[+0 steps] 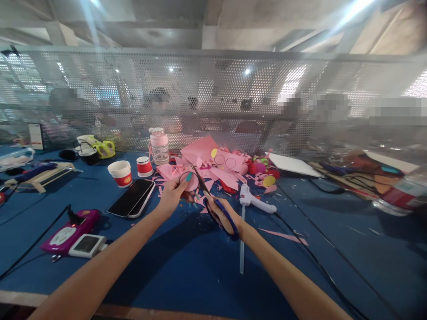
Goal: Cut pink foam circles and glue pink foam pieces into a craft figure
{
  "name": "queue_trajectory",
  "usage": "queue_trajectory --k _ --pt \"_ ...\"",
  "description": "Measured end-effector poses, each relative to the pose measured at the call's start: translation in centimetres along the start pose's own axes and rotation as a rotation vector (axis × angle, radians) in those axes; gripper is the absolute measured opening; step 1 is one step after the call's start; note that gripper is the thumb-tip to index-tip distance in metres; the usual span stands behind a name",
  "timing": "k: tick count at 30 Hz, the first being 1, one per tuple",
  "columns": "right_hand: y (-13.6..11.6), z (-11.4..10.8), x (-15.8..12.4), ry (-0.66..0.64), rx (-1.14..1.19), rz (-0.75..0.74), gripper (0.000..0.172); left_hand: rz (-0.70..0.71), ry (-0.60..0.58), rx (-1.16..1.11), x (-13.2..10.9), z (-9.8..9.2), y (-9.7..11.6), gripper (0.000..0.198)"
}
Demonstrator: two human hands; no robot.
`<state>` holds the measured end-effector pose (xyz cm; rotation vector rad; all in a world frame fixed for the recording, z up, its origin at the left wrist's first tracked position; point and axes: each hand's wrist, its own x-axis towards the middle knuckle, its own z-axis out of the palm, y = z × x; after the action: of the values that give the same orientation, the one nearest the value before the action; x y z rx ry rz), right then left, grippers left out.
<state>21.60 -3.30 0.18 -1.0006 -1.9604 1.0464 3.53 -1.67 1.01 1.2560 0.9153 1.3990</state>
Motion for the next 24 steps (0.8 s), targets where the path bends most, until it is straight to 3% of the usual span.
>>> queue_trajectory --k 13,24 --pt "-1.2 -0.2 -0.2 0.035 -0.048 -0.02 0.048 0.019 -0.077 0.064 -0.5 0.3 0.6 0.039" --pt "-1.0 -0.2 -0.1 0.024 -0.036 -0.007 0.05 0.026 -0.07 0.093 -0.6 0.2 1.1 0.04"
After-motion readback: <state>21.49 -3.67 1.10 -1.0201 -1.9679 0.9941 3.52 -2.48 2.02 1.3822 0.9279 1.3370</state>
